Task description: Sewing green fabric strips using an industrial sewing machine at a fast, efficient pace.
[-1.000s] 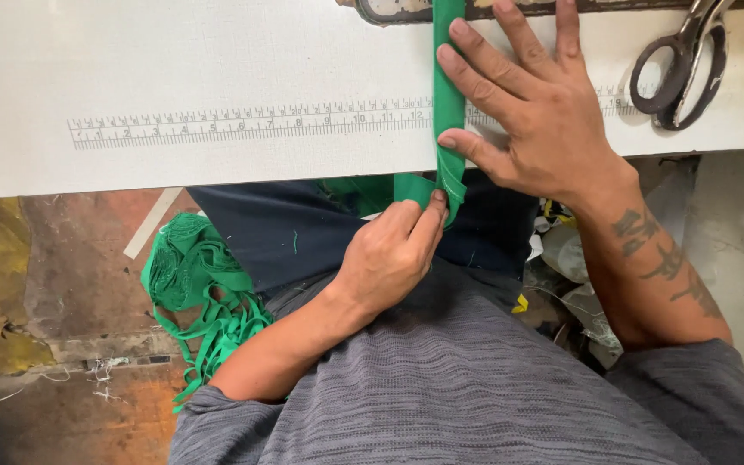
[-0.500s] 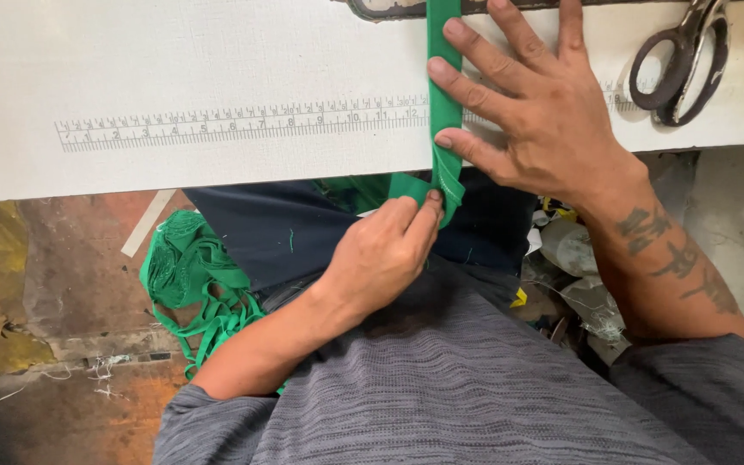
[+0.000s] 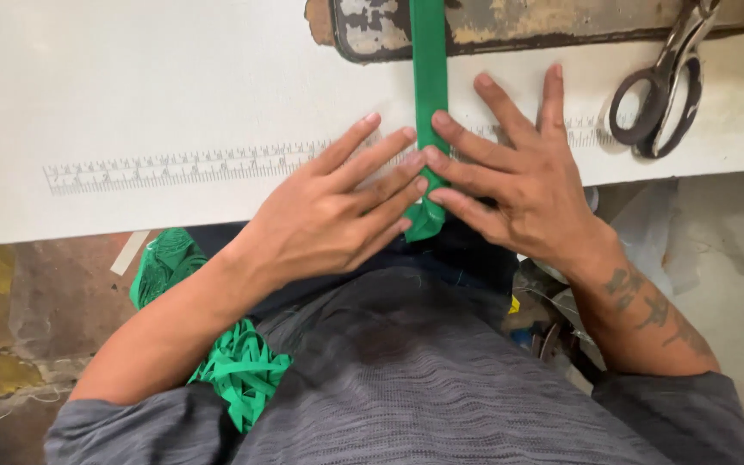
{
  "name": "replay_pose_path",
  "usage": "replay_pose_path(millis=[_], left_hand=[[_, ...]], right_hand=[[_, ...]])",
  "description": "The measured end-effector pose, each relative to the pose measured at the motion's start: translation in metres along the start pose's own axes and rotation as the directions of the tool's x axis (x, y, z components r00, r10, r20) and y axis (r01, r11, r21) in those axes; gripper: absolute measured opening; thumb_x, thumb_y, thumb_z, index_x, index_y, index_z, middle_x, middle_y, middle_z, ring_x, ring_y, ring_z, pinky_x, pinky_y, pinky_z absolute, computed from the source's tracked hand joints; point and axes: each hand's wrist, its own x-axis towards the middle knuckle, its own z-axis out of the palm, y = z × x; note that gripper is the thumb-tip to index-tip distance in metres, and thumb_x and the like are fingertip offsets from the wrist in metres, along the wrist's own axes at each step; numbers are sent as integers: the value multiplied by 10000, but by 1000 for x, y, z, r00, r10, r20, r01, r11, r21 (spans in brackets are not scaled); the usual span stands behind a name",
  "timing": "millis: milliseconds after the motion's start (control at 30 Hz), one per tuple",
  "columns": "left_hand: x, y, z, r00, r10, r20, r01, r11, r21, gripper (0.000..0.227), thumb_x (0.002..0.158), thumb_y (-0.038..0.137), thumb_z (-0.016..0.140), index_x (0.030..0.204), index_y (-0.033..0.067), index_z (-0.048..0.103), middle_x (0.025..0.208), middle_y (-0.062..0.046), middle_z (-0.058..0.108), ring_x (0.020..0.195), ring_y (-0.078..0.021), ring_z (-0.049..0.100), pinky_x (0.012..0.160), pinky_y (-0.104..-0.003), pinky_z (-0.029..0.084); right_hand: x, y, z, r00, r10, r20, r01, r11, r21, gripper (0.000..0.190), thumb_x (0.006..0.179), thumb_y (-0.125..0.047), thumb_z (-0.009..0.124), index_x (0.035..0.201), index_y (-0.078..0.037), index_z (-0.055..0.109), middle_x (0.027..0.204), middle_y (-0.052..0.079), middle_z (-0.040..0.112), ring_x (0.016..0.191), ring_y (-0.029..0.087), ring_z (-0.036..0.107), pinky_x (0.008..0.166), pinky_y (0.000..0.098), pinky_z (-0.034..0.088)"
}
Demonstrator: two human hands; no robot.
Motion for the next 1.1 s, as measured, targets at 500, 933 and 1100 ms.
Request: replay_pose_path(millis=[500, 933, 1100], left_hand=[[27, -73, -8, 996, 73, 60, -82, 981, 177, 466, 1220, 516, 653, 1486, 165, 808, 1519, -58, 758, 1601, -349, 468, 1401, -548, 265], [31, -104, 4, 997, 76, -26, -70, 981, 180, 386, 1286, 393, 715, 1487, 82, 824, 1501, -78, 766, 1602, -392, 457, 1400, -546, 289], [20, -28, 4, 967, -251, 52, 238, 954, 180, 659, 1318, 597, 507, 1659, 83, 738, 1763, -135, 614, 1666, -459, 152, 1403, -595, 93]], right_hand=[[43, 51, -19, 997, 13, 79, -7, 997, -75, 600, 1285, -452, 832, 1727, -321, 449, 1797, -15, 402, 1689, 474, 231, 1215, 846, -123], [69, 77, -16, 995, -50, -87, 44, 997, -68, 461, 1239, -231, 892, 1651, -190, 689, 1752, 25, 510, 1681, 371, 361, 1168, 658, 452], [67, 50, -25, 999, 6, -43, -5, 1000, 1, 451, 1295, -183, 804, 1698, -193, 602, 1760, 112, 516, 1666, 410, 334, 1234, 765, -32]])
